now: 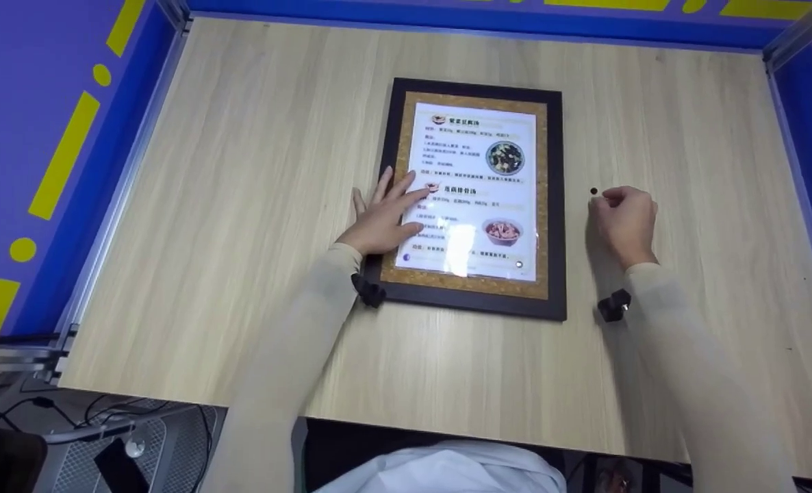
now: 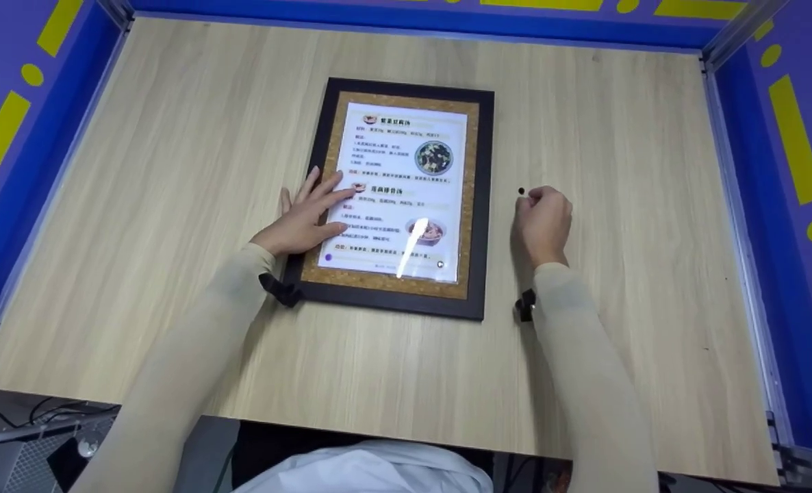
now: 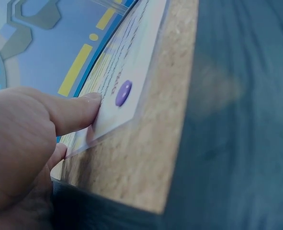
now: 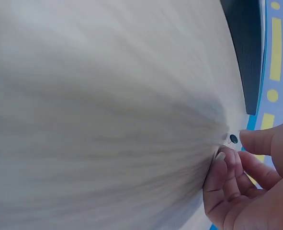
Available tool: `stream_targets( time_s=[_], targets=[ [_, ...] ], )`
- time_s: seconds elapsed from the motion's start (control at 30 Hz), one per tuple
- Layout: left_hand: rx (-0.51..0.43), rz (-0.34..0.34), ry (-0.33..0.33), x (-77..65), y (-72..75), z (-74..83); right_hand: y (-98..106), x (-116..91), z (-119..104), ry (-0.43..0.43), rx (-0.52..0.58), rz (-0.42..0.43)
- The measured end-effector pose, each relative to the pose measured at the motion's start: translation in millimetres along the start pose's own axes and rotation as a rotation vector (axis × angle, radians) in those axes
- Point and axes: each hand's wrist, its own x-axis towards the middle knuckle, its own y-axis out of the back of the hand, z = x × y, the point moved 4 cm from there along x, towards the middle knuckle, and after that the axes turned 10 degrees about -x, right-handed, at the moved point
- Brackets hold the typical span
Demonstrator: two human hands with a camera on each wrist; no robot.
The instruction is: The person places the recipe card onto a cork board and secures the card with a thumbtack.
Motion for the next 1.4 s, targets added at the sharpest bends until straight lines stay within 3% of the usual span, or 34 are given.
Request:
stream_targets(
  time_s=[0.4, 0.53, 0.8, 0.93, 1.07, 1.23, 1.4],
  targets=[
    [-0.012, 0.010, -0.010, -0.3, -0.8, -0.9, -5.7, 17.7, -9.9, 0.107, -0.100, 0.087],
    [-0.022, 0.011, -0.004, -1.4, -3.3, -1.9, -5.5, 18.8, -9.7, 0.134, -0.123, 0.066],
    [-0.015, 0.019, 0.006, -0.7, -1.8, -2.1, -4.1, 22.0, -10.4, 0.098, -0.119, 0.024],
    [-0.012, 0.021, 0.000, -0.4, -1.4, -0.5, -3.3, 22.2, -11.0, 0.089, -0.084, 0.024],
    [-0.010, 0.022, 0.003, -1.1, -1.5, -1.3, -4.7, 22.3, -18.1, 0.138, -0.013, 0.026],
    [-0.011, 0.032, -0.004, -0.2, -2.0, -1.3, -6.6, 25.2, -37.3, 0.243, 0.046, 0.078],
    [-0.012, 0.039, -0.007, 0.5, -1.6, 0.4, -11.7, 31.8, -56.9, 0.259, 0.135, 0.067]
  ],
)
